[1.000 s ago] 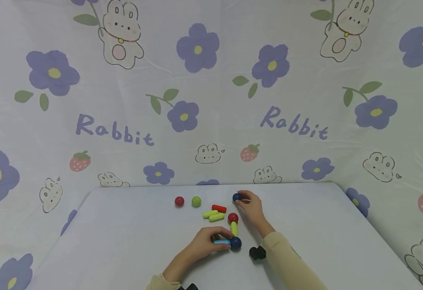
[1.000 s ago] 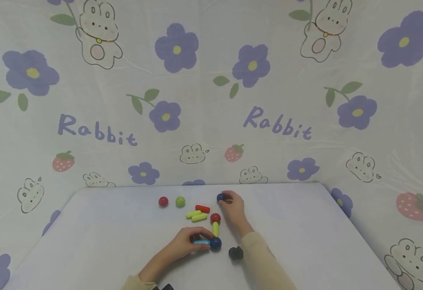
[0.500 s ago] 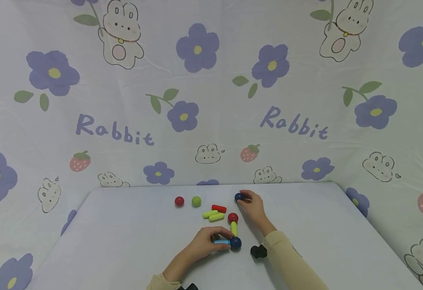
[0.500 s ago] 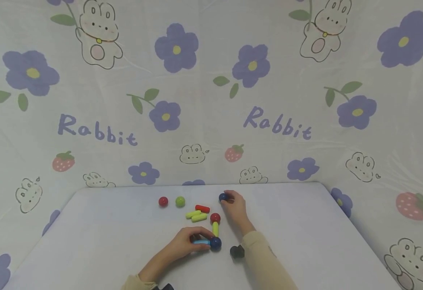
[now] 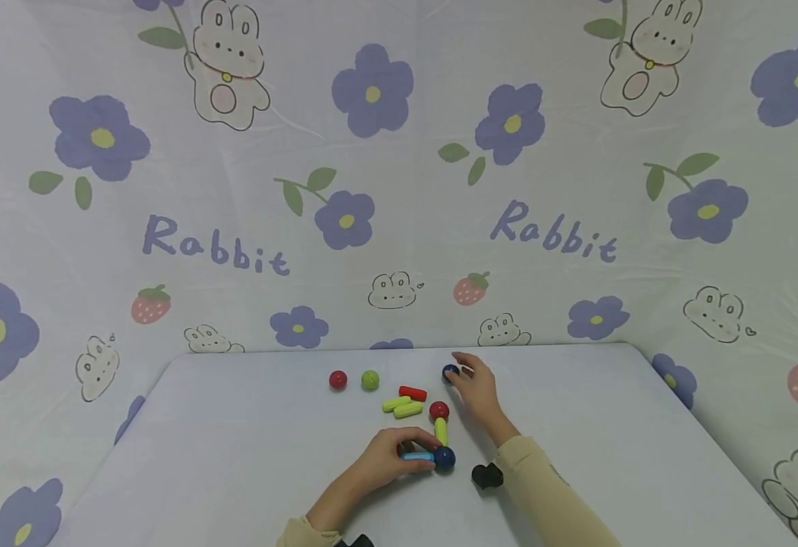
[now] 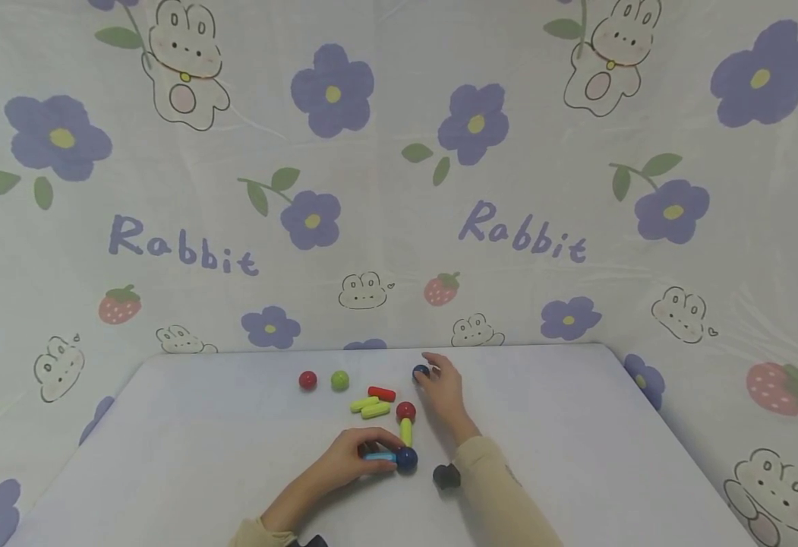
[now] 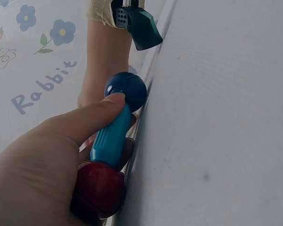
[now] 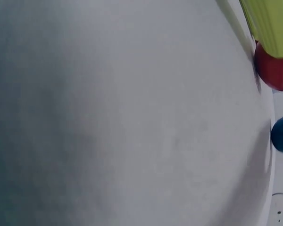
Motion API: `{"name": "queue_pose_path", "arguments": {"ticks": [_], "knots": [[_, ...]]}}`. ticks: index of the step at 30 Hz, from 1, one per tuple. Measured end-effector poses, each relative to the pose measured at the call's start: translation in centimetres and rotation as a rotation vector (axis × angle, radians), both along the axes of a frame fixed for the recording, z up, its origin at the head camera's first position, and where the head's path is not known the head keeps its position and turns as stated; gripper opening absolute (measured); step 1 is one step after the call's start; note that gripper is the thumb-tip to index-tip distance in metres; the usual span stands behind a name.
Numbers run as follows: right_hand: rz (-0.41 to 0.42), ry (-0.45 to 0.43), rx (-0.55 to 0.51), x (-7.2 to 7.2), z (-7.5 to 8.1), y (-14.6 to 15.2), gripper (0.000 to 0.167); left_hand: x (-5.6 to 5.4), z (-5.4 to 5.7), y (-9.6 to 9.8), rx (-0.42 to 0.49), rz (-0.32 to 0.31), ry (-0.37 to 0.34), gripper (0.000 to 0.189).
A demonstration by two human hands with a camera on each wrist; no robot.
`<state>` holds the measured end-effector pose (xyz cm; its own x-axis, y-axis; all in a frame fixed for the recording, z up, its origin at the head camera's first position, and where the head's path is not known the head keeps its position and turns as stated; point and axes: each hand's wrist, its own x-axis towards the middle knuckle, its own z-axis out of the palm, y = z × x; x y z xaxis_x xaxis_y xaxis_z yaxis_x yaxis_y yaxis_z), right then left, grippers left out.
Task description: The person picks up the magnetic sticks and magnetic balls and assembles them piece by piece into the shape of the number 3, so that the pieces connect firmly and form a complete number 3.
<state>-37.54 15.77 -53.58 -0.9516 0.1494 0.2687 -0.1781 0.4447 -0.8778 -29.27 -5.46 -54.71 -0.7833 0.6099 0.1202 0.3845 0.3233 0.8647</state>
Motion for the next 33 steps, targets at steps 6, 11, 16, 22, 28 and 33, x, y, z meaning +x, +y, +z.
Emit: {"name": "queue_pose_path", "arguments": {"ticks": [6, 11, 16, 22, 28, 33], "knots": [[-0.034, 0.13, 0.006, 0.3, 0.7, -1.6, 0.033, 0.0, 0.1, -0.1, 0.011, -0.008, 0.005, 0.029], [0.013, 0.159, 0.011, 0.7, 1.2, -2.5, 0.029, 0.0, 0.1, -0.1, 0.012, -0.009, 0.003, 0.029], [0.125, 0.007, 0.104, 0.9, 1.3, -2.7, 0.029, -0.1, 0.0, -0.1, 0.014, -0.011, 0.016, 0.029], [0.161, -0.082, 0.241, 1.1, 0.7, -2.3, 0.029, -0.2, -0.2, -0.1, 0.008, -0.013, 0.016, 0.029], [0.025, -0.019, 0.167, 1.1, 0.9, -1.6, 0.031, -0.1, -0.2, -0.1, 0.015, -0.012, 0.005, 0.029], [-0.129, 0.009, 0.136, 0.7, 0.5, -0.6, 0.032, -0.1, -0.1, 0.0, 0.019, -0.007, 0.009, 0.029]]}}
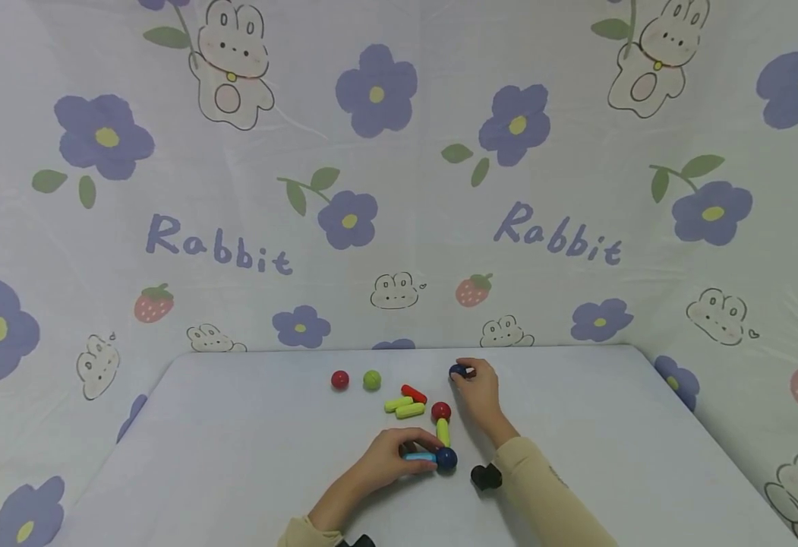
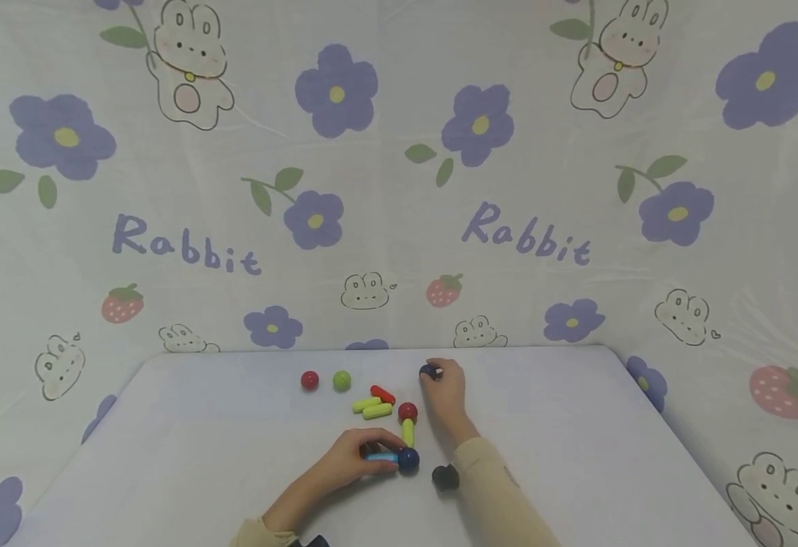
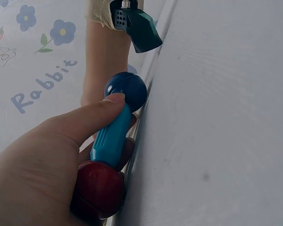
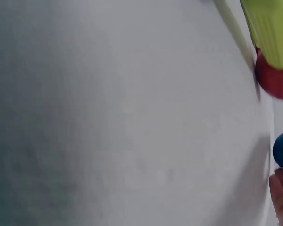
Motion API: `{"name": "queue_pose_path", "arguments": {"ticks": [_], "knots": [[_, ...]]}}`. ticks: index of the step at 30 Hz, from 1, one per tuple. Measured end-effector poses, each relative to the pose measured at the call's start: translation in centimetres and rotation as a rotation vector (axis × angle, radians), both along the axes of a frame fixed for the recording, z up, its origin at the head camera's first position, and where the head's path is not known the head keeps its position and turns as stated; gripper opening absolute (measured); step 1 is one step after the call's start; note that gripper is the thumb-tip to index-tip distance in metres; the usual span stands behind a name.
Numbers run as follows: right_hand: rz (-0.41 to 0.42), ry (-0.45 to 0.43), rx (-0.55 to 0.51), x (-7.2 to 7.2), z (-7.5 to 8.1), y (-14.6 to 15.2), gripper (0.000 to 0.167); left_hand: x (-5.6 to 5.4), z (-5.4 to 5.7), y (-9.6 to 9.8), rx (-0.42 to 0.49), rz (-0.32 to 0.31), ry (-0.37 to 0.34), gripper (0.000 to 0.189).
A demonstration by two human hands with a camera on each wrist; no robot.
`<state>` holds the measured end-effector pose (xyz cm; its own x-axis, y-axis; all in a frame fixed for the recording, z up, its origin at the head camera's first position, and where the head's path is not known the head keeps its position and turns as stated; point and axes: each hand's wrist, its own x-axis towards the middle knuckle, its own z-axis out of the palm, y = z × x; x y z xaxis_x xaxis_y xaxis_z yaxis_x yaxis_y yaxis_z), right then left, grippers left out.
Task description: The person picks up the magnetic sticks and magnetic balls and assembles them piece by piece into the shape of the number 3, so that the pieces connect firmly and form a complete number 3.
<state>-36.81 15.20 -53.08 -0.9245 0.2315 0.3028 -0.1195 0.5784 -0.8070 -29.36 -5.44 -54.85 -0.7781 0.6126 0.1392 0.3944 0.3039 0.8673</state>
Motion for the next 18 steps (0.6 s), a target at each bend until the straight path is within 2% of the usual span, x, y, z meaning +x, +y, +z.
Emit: {"name": "queue_pose_path", "arguments": {"ticks": [4, 18], "knots": [[-0.026, -0.007, -0.03, -0.11, -0.39, 0.6, 0.033, 0.07, 0.08, -0.04, -0.001, -0.001, 0.005, 0.029], [0.0, -0.046, -0.051, -0.05, -0.45, 0.97, 0.038, -0.16, -0.08, -0.14, -0.019, -0.012, 0.015, 0.029]]}}
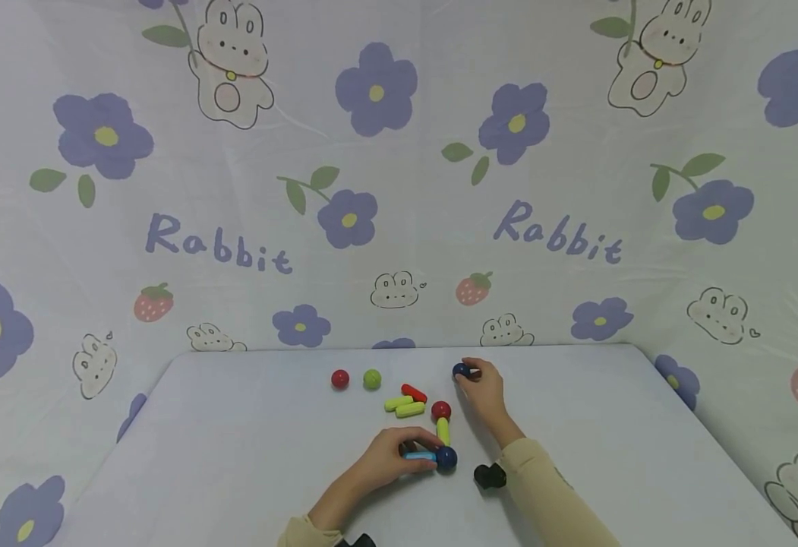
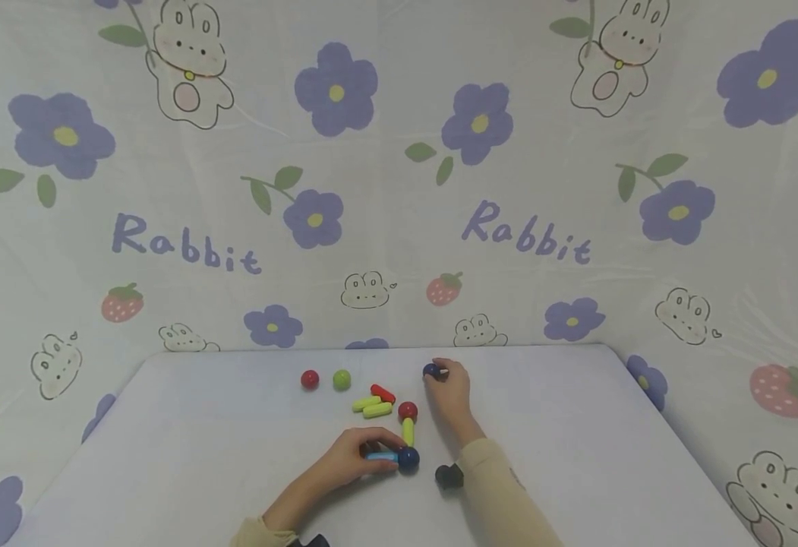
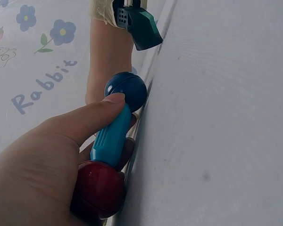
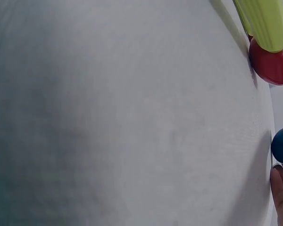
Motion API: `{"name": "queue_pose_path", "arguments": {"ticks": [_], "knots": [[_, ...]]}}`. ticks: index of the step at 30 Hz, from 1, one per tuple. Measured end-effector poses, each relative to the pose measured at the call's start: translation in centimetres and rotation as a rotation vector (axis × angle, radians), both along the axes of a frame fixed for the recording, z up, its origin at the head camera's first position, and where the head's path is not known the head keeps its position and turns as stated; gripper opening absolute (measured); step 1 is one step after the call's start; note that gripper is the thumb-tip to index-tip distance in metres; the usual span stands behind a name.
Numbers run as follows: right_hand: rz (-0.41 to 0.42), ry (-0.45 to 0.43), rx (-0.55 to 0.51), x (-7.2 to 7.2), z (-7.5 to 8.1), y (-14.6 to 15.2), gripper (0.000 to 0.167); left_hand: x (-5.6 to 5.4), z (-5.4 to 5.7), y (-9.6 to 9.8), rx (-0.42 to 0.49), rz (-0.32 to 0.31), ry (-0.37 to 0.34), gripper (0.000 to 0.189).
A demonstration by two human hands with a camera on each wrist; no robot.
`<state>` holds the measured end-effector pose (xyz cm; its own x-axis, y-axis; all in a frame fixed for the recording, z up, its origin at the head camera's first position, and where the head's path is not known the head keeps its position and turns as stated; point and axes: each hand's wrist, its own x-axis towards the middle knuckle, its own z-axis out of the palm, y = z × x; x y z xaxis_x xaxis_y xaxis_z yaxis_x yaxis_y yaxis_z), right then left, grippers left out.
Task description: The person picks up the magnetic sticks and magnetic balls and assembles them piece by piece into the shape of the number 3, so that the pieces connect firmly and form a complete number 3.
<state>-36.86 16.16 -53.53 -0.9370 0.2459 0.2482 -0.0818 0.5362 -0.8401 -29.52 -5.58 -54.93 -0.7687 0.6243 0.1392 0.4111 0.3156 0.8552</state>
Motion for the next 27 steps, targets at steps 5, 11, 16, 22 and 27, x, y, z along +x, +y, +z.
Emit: {"name": "queue_pose_path", "arguments": {"ticks": [5, 11, 16, 22, 27], "knots": [[-0.007, -0.008, 0.008, 0.0, -0.1, 0.1, 0.04, 0.1, 0.0, 0.0, 0.001, -0.007, 0.003, 0.029], [-0.023, 0.093, 0.026, -0.2, 0.3, -0.3, 0.042, 0.0, -0.1, 0.0, -0.012, 0.001, -0.007, 0.029], [0.041, 0.145, 0.073, -0.2, 0.5, -1.7, 0.032, 0.1, 0.0, 0.0, -0.002, 0.002, -0.018, 0.029], [0.222, 0.079, 0.063, 0.4, 0.9, -3.4, 0.019, 0.4, 0.3, 0.0, 0.016, 0.007, -0.026, 0.029], [0.28, -0.06, 0.075, 0.4, 1.0, -4.2, 0.017, 0.3, 0.4, 0.0, 0.024, -0.003, -0.013, 0.028]]}}
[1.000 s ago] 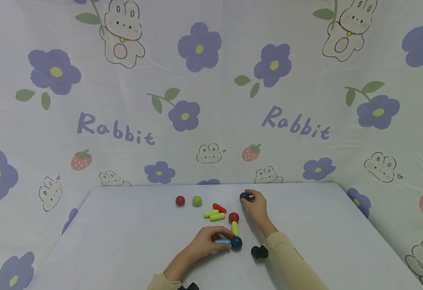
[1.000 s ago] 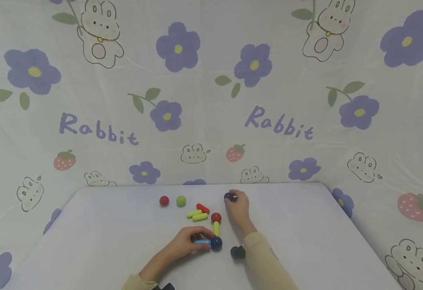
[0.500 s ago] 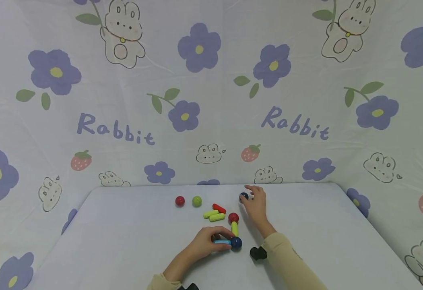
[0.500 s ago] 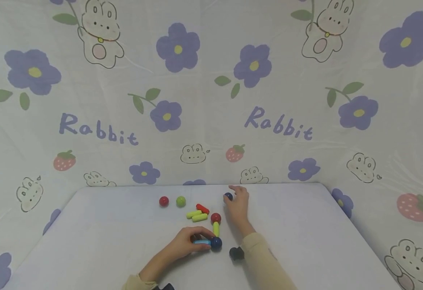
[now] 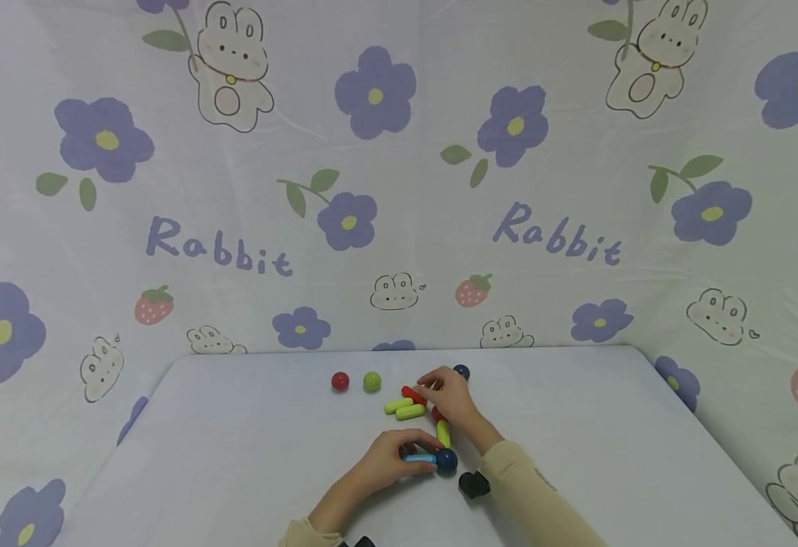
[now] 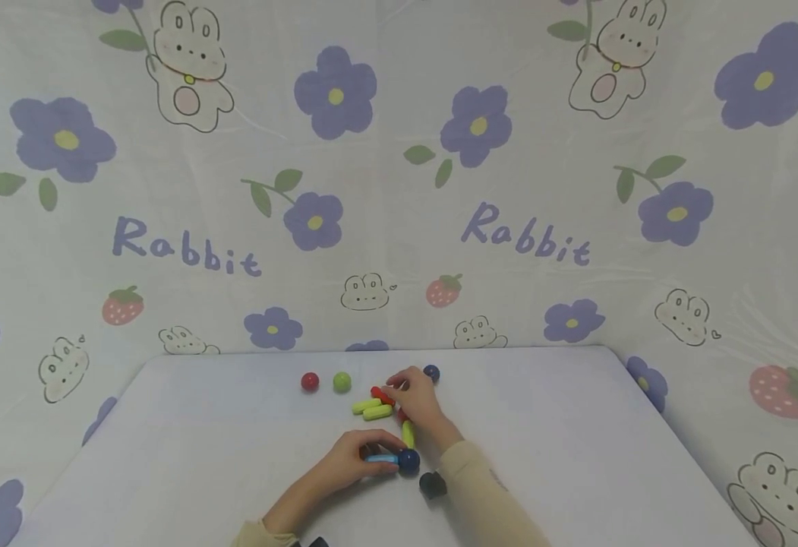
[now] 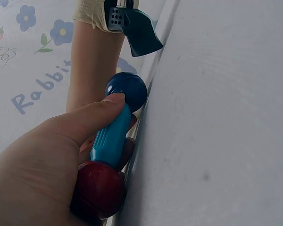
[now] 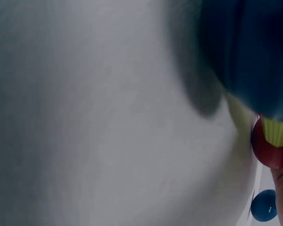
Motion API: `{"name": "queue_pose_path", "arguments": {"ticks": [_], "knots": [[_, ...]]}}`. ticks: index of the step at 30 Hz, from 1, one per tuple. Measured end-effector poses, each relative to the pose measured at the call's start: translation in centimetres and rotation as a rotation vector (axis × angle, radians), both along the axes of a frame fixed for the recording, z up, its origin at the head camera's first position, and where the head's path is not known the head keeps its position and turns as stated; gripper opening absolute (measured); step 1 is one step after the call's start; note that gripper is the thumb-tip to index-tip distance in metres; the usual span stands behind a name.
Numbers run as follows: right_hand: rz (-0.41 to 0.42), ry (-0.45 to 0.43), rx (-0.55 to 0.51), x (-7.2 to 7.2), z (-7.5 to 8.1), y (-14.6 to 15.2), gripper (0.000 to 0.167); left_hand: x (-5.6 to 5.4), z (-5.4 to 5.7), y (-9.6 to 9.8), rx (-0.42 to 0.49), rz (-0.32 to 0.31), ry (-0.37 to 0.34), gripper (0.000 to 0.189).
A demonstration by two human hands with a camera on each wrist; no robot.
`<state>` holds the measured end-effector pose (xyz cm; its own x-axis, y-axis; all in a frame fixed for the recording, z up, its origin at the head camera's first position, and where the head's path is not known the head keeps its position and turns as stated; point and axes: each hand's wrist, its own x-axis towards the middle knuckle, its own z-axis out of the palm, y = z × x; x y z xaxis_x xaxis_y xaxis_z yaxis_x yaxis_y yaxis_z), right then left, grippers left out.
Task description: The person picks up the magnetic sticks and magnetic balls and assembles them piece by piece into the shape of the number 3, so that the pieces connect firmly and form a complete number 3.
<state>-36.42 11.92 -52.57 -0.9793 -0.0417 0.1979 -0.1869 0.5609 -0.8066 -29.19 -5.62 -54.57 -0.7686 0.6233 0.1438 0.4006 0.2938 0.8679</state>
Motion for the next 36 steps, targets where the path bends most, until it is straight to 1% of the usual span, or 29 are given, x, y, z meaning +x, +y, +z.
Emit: {"name": "queue_pose_path", "arguments": {"ticks": [2, 5, 10, 14, 16, 19, 23, 26, 31, 36], "knots": [[-0.001, -0.046, 0.017, 0.1, 0.0, -0.2, 0.019, -0.1, -0.1, 0.0, -0.001, -0.003, 0.006, 0.028], [0.002, -0.083, 0.039, 0.2, 0.1, -0.4, 0.02, -0.2, -0.1, 0.0, -0.001, -0.007, 0.018, 0.028], [0.004, -0.097, 0.061, 0.1, 0.0, -0.4, 0.019, -0.3, -0.2, 0.0, -0.003, -0.003, 0.016, 0.028], [0.007, -0.083, 0.041, 0.0, -0.1, -0.2, 0.017, -0.2, -0.1, 0.0, 0.0, -0.001, 0.006, 0.028], [-0.002, -0.078, 0.011, 0.1, -0.1, 0.0, 0.017, -0.1, -0.1, 0.0, 0.003, 0.0, 0.004, 0.028], [-0.04, -0.074, -0.049, 0.2, -0.1, 0.2, 0.018, -0.1, -0.1, 0.1, 0.005, 0.002, 0.0, 0.028], [-0.086, -0.072, -0.116, 0.3, -0.1, 0.7, 0.025, -0.1, -0.1, 0.1, -0.004, 0.005, -0.003, 0.028], [-0.093, -0.089, -0.162, 0.4, -0.2, 1.0, 0.029, -0.1, -0.1, 0.0, -0.013, 0.007, 0.003, 0.028], [-0.103, -0.156, -0.264, 0.6, -0.2, 1.4, 0.032, -0.2, -0.2, 0.0, -0.018, 0.004, -0.002, 0.028], [-0.119, -0.163, -0.316, 0.9, -0.3, 1.8, 0.035, -0.1, -0.2, 0.1, -0.015, 0.007, -0.01, 0.028]]}}
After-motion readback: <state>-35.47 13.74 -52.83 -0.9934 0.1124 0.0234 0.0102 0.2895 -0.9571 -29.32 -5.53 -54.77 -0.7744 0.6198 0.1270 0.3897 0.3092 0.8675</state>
